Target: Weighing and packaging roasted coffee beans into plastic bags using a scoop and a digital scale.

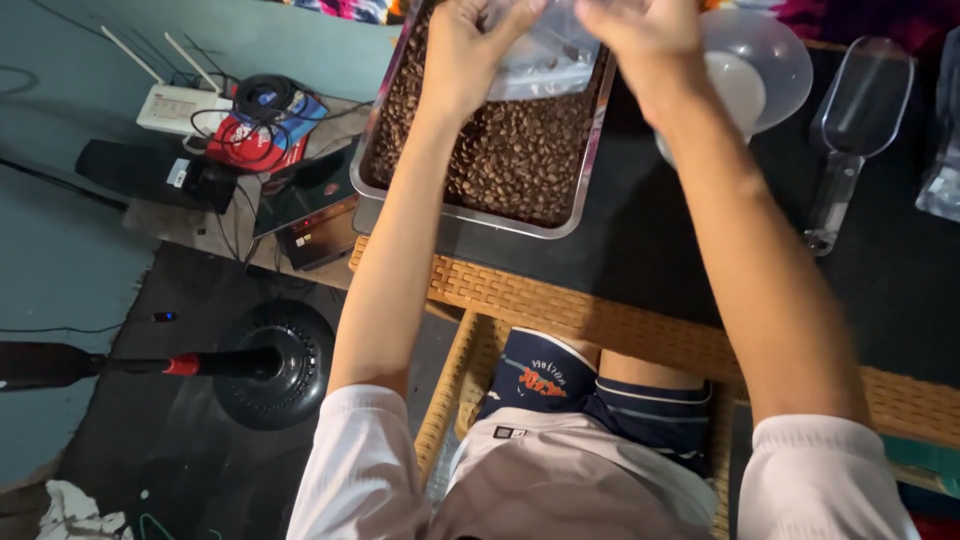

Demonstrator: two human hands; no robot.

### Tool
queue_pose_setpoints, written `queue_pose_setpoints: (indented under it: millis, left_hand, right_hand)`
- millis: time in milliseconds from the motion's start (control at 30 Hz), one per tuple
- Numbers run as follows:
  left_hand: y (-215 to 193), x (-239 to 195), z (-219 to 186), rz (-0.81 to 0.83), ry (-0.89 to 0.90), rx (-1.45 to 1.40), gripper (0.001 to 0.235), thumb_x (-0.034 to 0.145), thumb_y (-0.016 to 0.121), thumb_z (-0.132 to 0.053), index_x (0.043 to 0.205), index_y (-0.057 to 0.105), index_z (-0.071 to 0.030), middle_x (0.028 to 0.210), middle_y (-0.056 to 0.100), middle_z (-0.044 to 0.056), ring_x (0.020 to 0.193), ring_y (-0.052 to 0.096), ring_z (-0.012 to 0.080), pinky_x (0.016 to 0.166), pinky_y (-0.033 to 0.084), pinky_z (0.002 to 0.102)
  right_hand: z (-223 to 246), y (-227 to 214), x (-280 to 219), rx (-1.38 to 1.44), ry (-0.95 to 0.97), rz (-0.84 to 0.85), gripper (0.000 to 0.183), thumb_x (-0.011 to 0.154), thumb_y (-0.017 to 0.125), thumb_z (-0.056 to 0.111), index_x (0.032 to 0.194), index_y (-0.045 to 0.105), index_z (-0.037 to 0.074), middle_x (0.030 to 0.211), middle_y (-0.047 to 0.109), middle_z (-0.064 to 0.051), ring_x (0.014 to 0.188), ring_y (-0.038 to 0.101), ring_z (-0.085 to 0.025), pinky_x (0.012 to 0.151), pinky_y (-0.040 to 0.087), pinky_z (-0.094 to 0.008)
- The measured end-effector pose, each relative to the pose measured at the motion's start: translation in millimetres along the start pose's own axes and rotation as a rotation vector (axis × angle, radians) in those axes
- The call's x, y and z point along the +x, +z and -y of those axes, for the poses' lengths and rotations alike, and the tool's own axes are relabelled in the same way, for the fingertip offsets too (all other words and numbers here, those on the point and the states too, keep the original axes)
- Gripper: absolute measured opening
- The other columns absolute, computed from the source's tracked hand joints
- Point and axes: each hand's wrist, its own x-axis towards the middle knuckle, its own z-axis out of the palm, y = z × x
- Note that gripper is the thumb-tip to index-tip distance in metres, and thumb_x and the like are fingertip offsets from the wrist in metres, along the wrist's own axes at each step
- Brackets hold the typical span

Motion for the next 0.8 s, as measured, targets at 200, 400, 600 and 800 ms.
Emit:
queue_pose_setpoints:
  millis: [200, 400, 600, 800]
  left_hand:
    - [-6, -7, 2, 0.093, -0.234, 0.039, 0.067, 0.092, 0.068, -0.062, 0.134, 0.062, -0.01, 0.131, 0.074, 0.01, 0.118, 0.076, 0.0226, 0.106, 0.058, 0.038]
    - [-3, -17, 19, 0.021, -0.267, 0.109, 0.034, 0.09, 0.075, -0.047, 0.096, 0.083, -0.014, 0.073, 0.07, -0.008, 0.064, 0.054, 0.0003, 0.057, 0.039, 0.022]
    - [0, -12, 16, -0.019, -0.226, 0.085, 0.031, 0.091, 0.078, -0.036, 0.107, 0.08, -0.009, 0.1, 0.083, 0.004, 0.09, 0.078, 0.0095, 0.077, 0.062, 0.024]
    - [-9, -16, 15, 0.023, -0.201, 0.129, 0.033, 0.093, 0.077, -0.035, 0.112, 0.078, -0.009, 0.115, 0.079, 0.008, 0.111, 0.075, 0.0211, 0.099, 0.06, 0.035]
  right_hand:
    - [-10, -1, -5, -0.022, 0.083, -0.091, 0.007, 0.1, 0.071, 0.008, 0.1, 0.065, 0.012, 0.105, 0.072, -0.001, 0.104, 0.068, -0.013, 0.094, 0.055, -0.026]
    - [-11, 6, -3, 0.093, 0.11, -0.091, 0.015, 0.098, 0.069, 0.008, 0.113, 0.067, 0.009, 0.113, 0.074, -0.004, 0.108, 0.069, -0.012, 0.102, 0.054, -0.025]
    - [-12, 9, -3, 0.184, 0.209, -0.189, 0.004, 0.099, 0.067, 0.01, 0.103, 0.066, 0.011, 0.106, 0.075, -0.003, 0.1, 0.071, -0.01, 0.09, 0.062, -0.024]
    - [10, 6, -5, 0.092, 0.373, -0.208, 0.017, 0.098, 0.066, 0.024, 0.115, 0.069, 0.021, 0.113, 0.074, 0.007, 0.103, 0.068, -0.002, 0.085, 0.06, -0.021]
